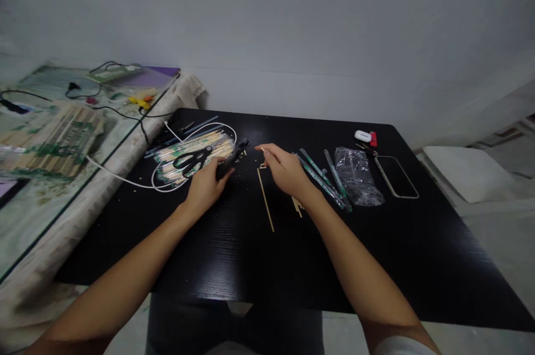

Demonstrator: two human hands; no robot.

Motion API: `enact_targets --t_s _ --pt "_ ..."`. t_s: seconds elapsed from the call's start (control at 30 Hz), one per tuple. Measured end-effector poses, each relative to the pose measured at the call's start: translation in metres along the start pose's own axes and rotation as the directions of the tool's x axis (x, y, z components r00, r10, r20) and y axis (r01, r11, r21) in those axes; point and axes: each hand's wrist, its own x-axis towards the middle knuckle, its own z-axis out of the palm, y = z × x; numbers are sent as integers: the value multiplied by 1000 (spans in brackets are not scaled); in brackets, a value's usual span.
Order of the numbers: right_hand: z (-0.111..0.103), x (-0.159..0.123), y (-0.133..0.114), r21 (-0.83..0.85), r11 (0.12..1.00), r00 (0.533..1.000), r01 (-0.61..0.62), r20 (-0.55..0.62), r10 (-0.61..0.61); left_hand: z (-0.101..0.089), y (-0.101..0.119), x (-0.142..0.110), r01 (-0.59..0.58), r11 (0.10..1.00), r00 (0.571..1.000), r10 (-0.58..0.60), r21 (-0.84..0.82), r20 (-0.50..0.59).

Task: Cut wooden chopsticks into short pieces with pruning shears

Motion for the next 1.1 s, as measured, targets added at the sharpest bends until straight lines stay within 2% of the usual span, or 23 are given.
enact_targets --t_s 0.23,0.33,0.43,0.53,0.63,0.7,0.73,0.8,0.87,0.97,1.03,1.1 --pt "3 -6 -10 154 987 999 40 20 -44 -5 3 0 -26 993 999 24 -119 -21" --pt "5 -6 -12 302 953 998 -11 68 -10 -7 6 0 -5 977 1000 2 -215 -13" --pt "7 -5 -14 467 880 994 -88 100 46 -7 9 0 14 930 1000 -7 -366 22" --pt "7 -3 -14 557 823 992 -110 6 128 -4 11 -1 144 796 985 -58 -587 162" --pt "3 1 -10 546 831 972 -104 -123 202 -4 15 -1 406 554 905 -131 -726 406" --pt "0 3 -7 524 845 957 -109 -175 232 -6 18 -1 508 416 856 -150 -754 494" --pt "-2 4 -5 519 848 950 -109 -196 242 -8 19 0 527 364 848 -156 -768 507" --pt "-6 5 -2 531 841 945 -102 -214 249 -12 20 1 514 285 858 -162 -809 488" --pt "-9 6 1 565 820 947 -94 -204 248 -16 20 4 460 233 886 -184 -857 426" --pt "-16 6 4 553 819 956 -151 -128 263 -18 18 7 350 199 921 -254 -915 296" --pt "-22 6 8 396 889 960 -229 -61 275 -18 16 9 281 192 929 -301 -940 216" --pt "-28 6 14 92 956 959 -277 -40 281 -18 13 11 234 193 927 -340 -953 159"
